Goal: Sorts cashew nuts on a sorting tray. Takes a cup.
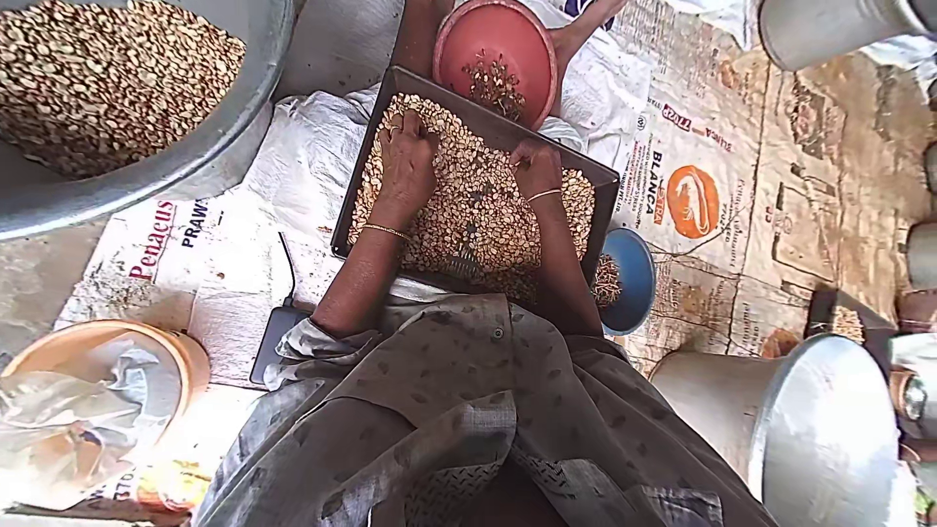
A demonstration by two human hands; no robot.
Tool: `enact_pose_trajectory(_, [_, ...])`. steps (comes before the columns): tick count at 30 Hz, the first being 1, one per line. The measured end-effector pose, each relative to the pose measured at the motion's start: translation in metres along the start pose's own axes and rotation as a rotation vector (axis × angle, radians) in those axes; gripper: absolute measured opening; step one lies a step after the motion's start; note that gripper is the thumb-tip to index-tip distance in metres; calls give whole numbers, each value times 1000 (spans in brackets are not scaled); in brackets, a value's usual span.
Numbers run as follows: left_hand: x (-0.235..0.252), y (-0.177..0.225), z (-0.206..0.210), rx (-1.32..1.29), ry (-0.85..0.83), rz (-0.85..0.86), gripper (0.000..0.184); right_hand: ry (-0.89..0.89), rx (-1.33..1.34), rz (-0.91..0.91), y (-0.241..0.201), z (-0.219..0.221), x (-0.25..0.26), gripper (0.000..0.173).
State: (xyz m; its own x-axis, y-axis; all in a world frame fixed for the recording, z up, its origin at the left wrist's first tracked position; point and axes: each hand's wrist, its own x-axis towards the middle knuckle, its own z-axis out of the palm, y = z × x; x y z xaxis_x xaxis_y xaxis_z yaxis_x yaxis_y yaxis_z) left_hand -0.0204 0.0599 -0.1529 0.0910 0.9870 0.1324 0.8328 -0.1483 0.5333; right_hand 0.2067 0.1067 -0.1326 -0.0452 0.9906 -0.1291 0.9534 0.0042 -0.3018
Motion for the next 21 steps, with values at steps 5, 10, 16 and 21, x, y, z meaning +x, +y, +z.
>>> enact_pose_trajectory(5, [-1,2,-1,-8,-3,-2,25,104,319,-385,-6,23,-7,27])
enact_pose_trajectory(10, [-1,1,-2,-8,-15,-10,24,-236,112,-464,-22,31,-8,23])
enact_pose_trajectory(16, [0,2,-4,1,-39,-19,23,66,191,-136,32,5,6,23])
enact_pose_trajectory(21, [0,2,-1,7,-27,-16,24,209,439,-330,38,23,6,27])
